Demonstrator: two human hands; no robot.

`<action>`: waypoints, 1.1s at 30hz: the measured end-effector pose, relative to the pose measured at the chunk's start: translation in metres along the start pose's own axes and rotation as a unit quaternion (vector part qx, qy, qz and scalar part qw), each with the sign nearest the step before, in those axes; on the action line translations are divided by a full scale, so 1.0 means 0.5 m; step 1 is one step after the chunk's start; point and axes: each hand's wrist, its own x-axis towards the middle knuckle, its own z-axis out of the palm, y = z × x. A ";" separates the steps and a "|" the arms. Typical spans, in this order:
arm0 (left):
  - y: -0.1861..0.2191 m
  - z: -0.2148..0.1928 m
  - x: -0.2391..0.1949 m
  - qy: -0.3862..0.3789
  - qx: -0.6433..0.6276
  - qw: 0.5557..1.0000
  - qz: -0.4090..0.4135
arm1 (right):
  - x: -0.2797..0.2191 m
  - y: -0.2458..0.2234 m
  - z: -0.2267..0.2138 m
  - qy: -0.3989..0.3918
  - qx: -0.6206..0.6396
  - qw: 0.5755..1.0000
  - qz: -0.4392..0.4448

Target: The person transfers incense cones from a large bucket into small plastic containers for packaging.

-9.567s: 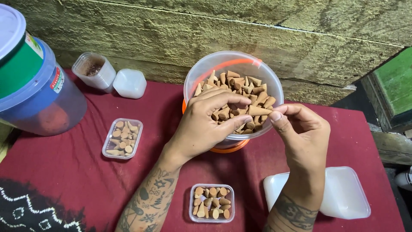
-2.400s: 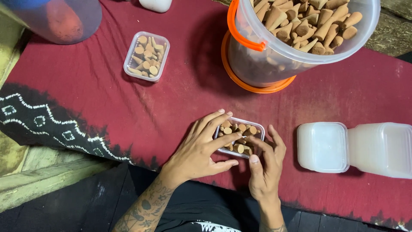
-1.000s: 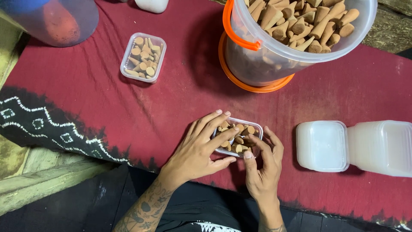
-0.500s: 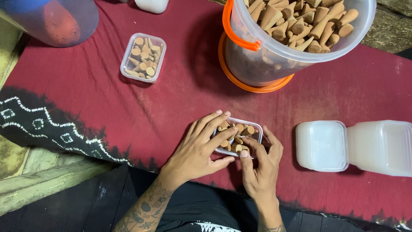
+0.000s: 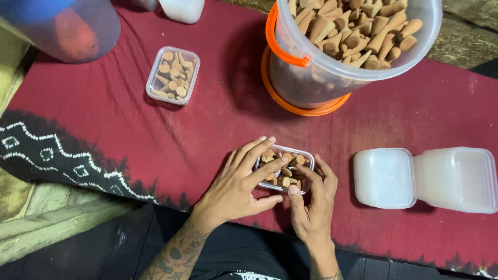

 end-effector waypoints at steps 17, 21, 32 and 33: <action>0.004 0.040 -0.020 0.281 -0.062 0.957 -0.021 | -0.021 0.020 0.014 0.189 0.102 0.974 0.077; 0.004 0.047 -0.025 0.267 -0.063 0.961 -0.041 | -0.009 0.015 0.009 0.154 0.115 0.970 0.150; 0.013 0.018 -0.006 0.161 -0.096 0.963 -0.193 | -0.007 0.026 0.005 0.089 0.134 0.977 0.139; 0.013 0.016 -0.005 0.156 -0.110 0.965 -0.182 | -0.008 0.026 0.005 0.093 0.146 0.975 0.138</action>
